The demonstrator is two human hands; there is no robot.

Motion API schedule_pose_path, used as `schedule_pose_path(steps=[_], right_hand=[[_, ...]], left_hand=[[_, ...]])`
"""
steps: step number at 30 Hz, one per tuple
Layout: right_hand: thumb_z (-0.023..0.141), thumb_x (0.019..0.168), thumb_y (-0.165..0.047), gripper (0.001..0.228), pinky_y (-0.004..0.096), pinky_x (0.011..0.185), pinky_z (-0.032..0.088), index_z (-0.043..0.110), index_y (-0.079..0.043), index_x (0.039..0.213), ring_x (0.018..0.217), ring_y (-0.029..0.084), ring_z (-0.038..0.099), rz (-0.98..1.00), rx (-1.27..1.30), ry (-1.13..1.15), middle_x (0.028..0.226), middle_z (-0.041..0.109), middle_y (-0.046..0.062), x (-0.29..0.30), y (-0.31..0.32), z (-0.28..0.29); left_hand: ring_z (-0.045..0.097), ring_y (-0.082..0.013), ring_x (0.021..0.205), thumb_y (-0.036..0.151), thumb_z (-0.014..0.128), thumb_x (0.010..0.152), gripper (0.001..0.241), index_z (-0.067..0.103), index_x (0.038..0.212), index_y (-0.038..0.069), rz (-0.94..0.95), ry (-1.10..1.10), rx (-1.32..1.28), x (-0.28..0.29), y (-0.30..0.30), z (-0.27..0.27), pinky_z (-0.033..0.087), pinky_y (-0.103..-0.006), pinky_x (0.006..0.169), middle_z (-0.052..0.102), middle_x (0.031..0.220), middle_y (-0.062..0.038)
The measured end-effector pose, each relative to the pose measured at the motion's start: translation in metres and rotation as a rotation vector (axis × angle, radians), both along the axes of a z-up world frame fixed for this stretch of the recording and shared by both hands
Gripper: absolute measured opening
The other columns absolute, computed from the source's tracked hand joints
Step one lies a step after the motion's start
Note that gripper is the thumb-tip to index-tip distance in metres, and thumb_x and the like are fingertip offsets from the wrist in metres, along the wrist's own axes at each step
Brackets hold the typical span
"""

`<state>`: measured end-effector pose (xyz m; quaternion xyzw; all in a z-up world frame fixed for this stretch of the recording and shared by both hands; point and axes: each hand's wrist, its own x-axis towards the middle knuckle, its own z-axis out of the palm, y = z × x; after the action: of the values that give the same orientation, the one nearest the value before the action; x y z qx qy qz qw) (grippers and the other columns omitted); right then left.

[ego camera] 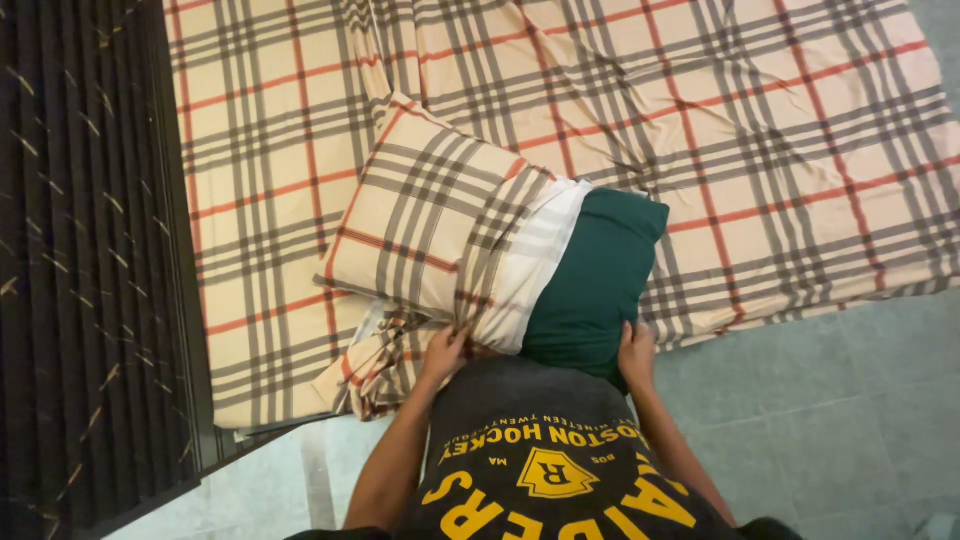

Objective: The person removes a pillowcase from a pillow, folds the pillowcase neatly, and places it on a shelf. The person then picks up the pillow, walks to the shelf, and places it on top of other items.

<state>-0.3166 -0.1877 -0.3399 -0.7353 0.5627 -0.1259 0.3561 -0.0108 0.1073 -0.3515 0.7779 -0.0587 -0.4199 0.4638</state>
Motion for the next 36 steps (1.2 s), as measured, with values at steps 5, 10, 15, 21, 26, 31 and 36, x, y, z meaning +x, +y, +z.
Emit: schedule_pose_path(steps=[5, 10, 15, 21, 26, 31, 36], right_hand=[[0.079, 0.081, -0.018, 0.053, 0.047, 0.117, 0.031, 0.062, -0.007, 0.130, 0.134, 0.035, 0.050, 0.366, -0.517, -0.203, 0.128, 0.059, 0.016, 0.063, 0.012, 0.133], [0.088, 0.055, -0.068, 0.119, 0.064, 0.112, 0.028, 0.044, -0.014, 0.151, 0.145, 0.038, 0.034, 0.791, -0.506, 0.131, 0.155, 0.037, 0.017, 0.108, 0.060, 0.197], [0.062, 0.083, -0.033, 0.078, 0.059, 0.113, 0.028, 0.040, -0.027, 0.157, 0.146, 0.026, 0.039, 0.786, -0.885, 0.226, 0.162, 0.041, 0.002, 0.103, -0.003, 0.180], [0.069, 0.088, -0.033, 0.036, 0.033, 0.081, 0.058, 0.070, -0.048, 0.120, 0.091, 0.015, 0.074, 0.664, -0.579, 0.098, 0.096, 0.076, -0.016, 0.071, -0.050, 0.310], [0.067, 0.088, -0.022, 0.026, 0.059, 0.079, 0.053, 0.076, -0.024, 0.112, 0.090, 0.045, 0.071, 0.777, -0.278, 0.033, 0.094, 0.078, 0.014, 0.078, -0.047, 0.338], [0.068, 0.091, -0.026, 0.025, 0.055, 0.080, 0.054, 0.077, -0.027, 0.114, 0.092, 0.041, 0.072, 0.743, -0.370, 0.033, 0.097, 0.079, 0.009, 0.060, -0.068, 0.307], [0.072, 0.101, -0.036, 0.021, 0.034, 0.090, 0.056, 0.076, -0.031, 0.121, 0.095, 0.018, 0.075, 0.583, -0.838, 0.094, 0.099, 0.078, -0.004, 0.063, -0.088, 0.251]], left_hand=[[0.067, -0.0382, 0.105, 0.029, 0.054, 0.106, 0.037, 0.072, 0.103, -0.003, 0.084, -0.350, -0.162, 0.014, -0.033, 0.010, 0.048, -0.0517, 0.094, 0.070, 0.100, -0.027], [0.065, -0.0247, 0.099, 0.036, 0.052, 0.108, 0.043, 0.075, 0.103, -0.001, 0.208, -0.325, -0.339, 0.029, -0.099, 0.099, 0.049, -0.0432, 0.093, 0.073, 0.098, -0.018], [0.060, -0.0113, 0.089, 0.032, 0.064, 0.103, 0.028, 0.077, 0.098, 0.008, 0.239, -0.280, -0.534, 0.000, -0.129, 0.305, 0.051, -0.0313, 0.085, 0.070, 0.089, 0.000], [0.059, -0.0155, 0.110, 0.021, 0.066, 0.102, 0.032, 0.066, 0.131, 0.010, -0.008, -0.081, -0.666, 0.004, -0.105, 0.373, 0.048, -0.0398, 0.104, 0.069, 0.118, -0.006], [0.066, -0.0304, 0.085, 0.029, 0.063, 0.104, 0.021, 0.069, 0.098, 0.010, -0.047, -0.558, -0.294, 0.065, -0.092, 0.318, 0.050, -0.0447, 0.083, 0.065, 0.082, -0.012], [0.052, -0.0127, 0.062, 0.022, 0.071, 0.101, 0.016, 0.067, 0.089, 0.011, 0.241, -0.597, -0.433, 0.110, -0.102, 0.303, 0.044, -0.0275, 0.060, 0.055, 0.070, -0.001], [0.052, -0.0068, 0.069, 0.023, 0.070, 0.101, 0.012, 0.070, 0.094, 0.013, 0.209, -0.387, -0.505, 0.076, -0.129, 0.280, 0.041, -0.0204, 0.064, 0.057, 0.075, 0.004]])
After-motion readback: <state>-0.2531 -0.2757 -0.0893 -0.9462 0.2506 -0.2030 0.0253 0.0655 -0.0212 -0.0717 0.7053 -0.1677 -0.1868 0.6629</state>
